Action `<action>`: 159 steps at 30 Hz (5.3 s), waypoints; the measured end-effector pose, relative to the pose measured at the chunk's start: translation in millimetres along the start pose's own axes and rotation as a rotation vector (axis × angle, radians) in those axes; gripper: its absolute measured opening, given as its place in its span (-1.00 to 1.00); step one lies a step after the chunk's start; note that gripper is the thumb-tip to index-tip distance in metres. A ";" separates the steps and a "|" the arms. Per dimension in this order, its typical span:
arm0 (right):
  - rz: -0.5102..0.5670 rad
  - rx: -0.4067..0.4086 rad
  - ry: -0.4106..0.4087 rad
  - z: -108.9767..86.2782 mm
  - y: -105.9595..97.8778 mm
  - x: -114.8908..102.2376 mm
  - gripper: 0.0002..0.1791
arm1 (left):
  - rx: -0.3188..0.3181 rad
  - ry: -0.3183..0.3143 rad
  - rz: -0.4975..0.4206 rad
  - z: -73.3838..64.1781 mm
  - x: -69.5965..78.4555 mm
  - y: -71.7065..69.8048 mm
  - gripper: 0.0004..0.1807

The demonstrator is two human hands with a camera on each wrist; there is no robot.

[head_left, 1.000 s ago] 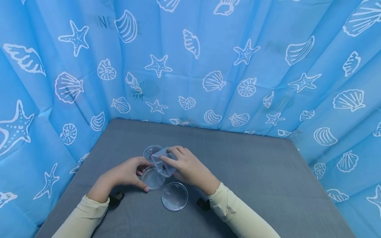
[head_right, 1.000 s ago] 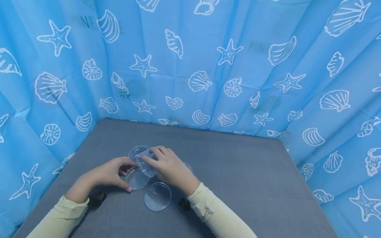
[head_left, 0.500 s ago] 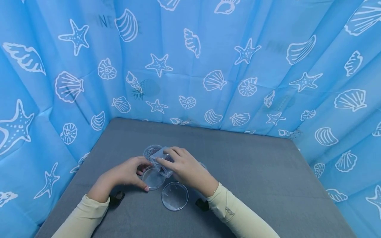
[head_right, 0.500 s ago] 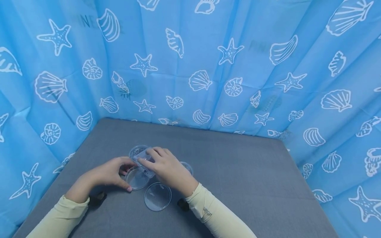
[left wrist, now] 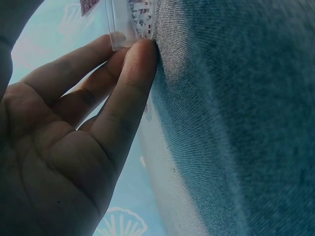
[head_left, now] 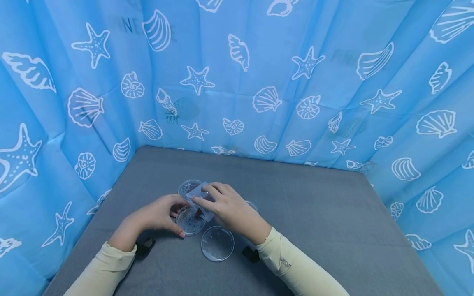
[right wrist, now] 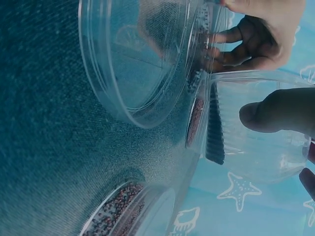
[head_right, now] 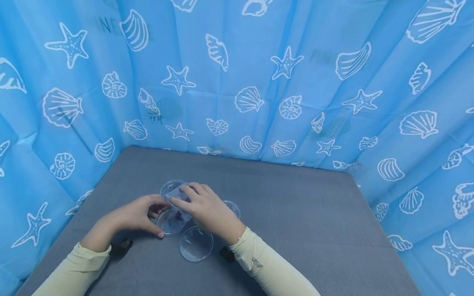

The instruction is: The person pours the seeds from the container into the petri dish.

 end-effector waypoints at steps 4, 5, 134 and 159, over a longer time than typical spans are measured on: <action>-0.009 -0.005 0.002 0.7 -1.0 -1.0 -0.30 | 0.000 -0.002 0.007 0.1 -0.9 -0.3 -0.03; -0.011 -0.007 0.003 0.8 -1.2 -1.1 -0.30 | 0.000 -0.002 0.008 0.3 -1.1 -0.4 -0.03; 0.377 -0.398 0.302 -75.4 36.0 26.8 0.02 | 0.012 -0.031 -0.033 -1.7 -1.2 0.0 -0.03; 0.401 -0.462 0.311 -71.5 36.3 25.3 0.01 | 0.001 -0.027 -0.059 -1.4 -2.2 -0.3 -0.04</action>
Point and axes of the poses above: each hand's wrist, its own z-axis towards the middle knuckle, its own y-axis out of the palm, x = y × z, the point moved 7 cm from there along z, towards the middle knuckle, and after that the axes turned 7 degrees about y, right-handed, at the moved point
